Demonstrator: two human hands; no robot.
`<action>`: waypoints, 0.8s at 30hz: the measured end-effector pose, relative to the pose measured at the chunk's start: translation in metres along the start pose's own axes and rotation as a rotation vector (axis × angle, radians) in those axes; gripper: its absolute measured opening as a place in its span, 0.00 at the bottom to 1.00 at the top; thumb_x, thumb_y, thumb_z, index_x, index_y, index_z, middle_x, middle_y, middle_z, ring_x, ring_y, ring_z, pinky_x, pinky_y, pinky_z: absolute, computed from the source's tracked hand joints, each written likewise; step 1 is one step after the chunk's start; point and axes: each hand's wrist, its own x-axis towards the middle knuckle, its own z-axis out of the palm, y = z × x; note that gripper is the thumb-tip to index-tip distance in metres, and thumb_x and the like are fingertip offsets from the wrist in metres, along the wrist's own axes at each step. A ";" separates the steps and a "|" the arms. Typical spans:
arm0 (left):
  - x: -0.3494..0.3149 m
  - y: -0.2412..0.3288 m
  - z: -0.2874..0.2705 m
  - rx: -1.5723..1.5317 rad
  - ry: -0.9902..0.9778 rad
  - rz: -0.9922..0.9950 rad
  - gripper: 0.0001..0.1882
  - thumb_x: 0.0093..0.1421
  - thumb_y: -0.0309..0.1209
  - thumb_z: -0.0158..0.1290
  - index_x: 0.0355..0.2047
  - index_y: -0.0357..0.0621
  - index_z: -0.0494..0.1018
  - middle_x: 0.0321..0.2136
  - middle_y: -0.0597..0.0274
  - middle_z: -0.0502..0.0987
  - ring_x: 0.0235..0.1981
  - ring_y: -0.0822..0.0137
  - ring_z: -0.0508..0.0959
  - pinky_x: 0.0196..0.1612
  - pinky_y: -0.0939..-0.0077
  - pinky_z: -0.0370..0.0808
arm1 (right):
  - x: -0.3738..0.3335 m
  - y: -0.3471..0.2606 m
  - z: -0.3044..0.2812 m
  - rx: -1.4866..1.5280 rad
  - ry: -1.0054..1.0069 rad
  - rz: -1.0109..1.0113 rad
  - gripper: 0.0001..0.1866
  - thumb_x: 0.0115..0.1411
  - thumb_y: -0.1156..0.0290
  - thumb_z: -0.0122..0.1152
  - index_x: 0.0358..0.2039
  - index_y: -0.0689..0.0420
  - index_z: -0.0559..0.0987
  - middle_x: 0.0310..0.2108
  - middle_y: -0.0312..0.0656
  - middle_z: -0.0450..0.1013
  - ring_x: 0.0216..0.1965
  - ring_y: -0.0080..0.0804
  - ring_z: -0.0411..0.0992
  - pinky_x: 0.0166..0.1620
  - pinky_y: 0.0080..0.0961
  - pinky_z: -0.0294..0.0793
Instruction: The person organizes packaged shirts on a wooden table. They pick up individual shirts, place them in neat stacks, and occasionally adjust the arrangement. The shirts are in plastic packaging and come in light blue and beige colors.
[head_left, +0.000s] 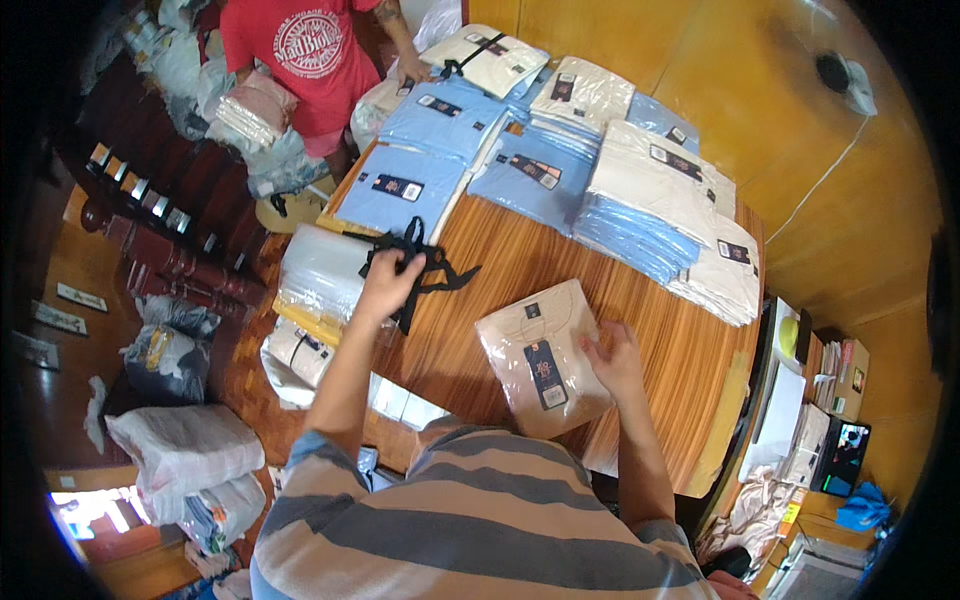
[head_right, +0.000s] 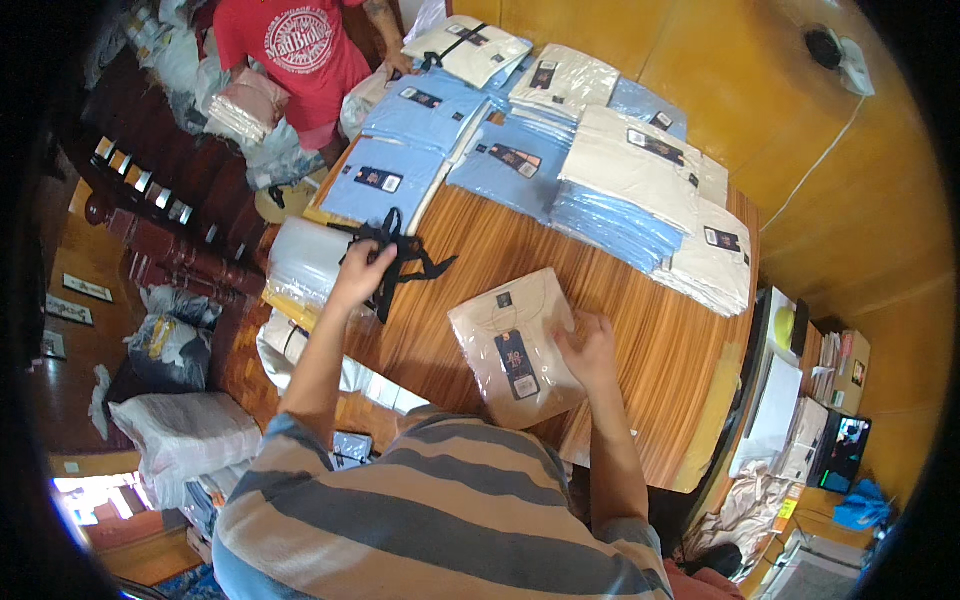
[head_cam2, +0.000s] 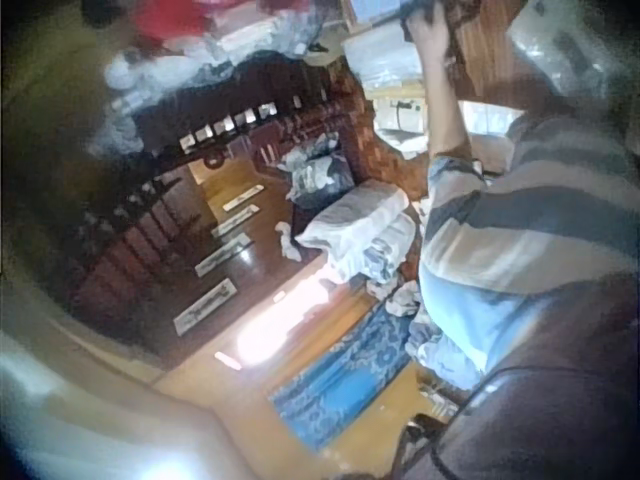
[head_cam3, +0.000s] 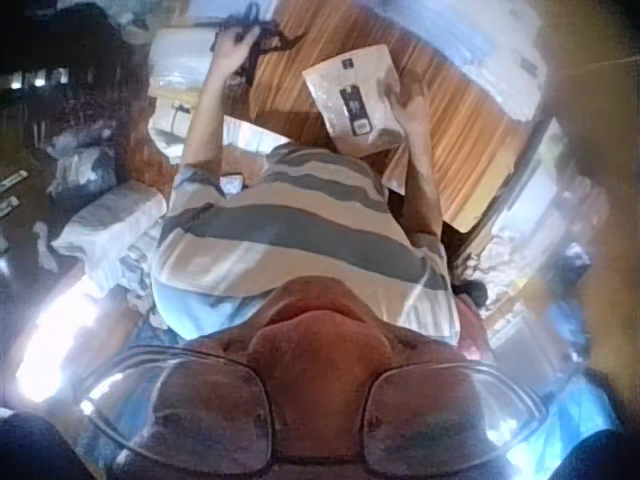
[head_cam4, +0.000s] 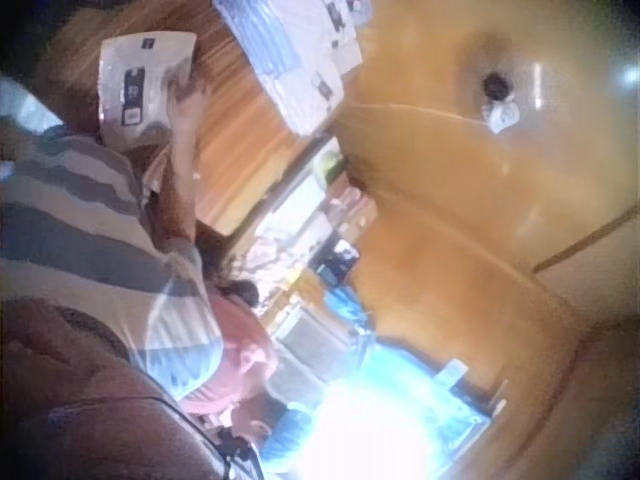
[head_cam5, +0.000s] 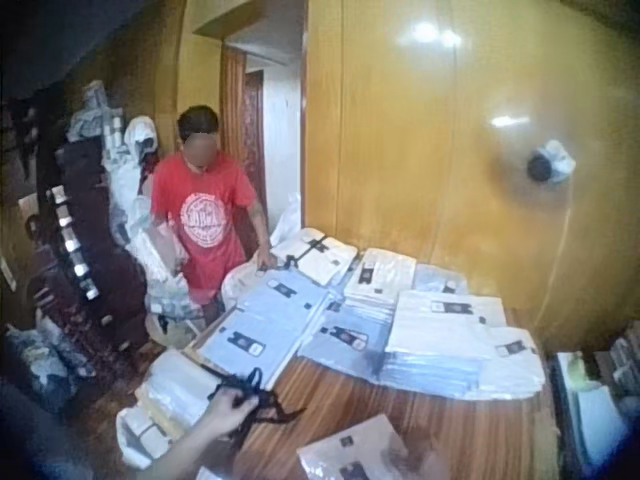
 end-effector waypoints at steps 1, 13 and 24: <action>-0.018 0.011 0.007 -0.007 0.037 -0.029 0.31 0.64 0.52 0.65 0.48 0.30 0.81 0.51 0.30 0.78 0.60 0.37 0.75 0.65 0.54 0.71 | -0.001 0.013 0.002 0.081 -0.084 0.125 0.31 0.59 0.53 0.76 0.54 0.64 0.81 0.52 0.61 0.79 0.56 0.56 0.78 0.58 0.45 0.78; -0.213 0.068 0.161 -1.082 -0.192 -0.427 0.22 0.72 0.43 0.60 0.53 0.36 0.73 0.29 0.66 0.77 0.29 0.71 0.75 0.34 0.74 0.73 | -0.008 0.038 0.023 0.400 -0.369 0.354 0.45 0.64 0.35 0.66 0.61 0.67 0.77 0.52 0.61 0.81 0.53 0.53 0.82 0.58 0.42 0.78; -0.187 -0.001 0.153 -0.582 0.005 -0.281 0.25 0.73 0.38 0.56 0.57 0.26 0.70 0.44 0.48 0.82 0.45 0.61 0.80 0.51 0.65 0.76 | -0.038 0.001 0.082 0.389 -0.432 0.178 0.31 0.69 0.51 0.67 0.58 0.67 0.77 0.48 0.56 0.83 0.49 0.46 0.82 0.55 0.39 0.78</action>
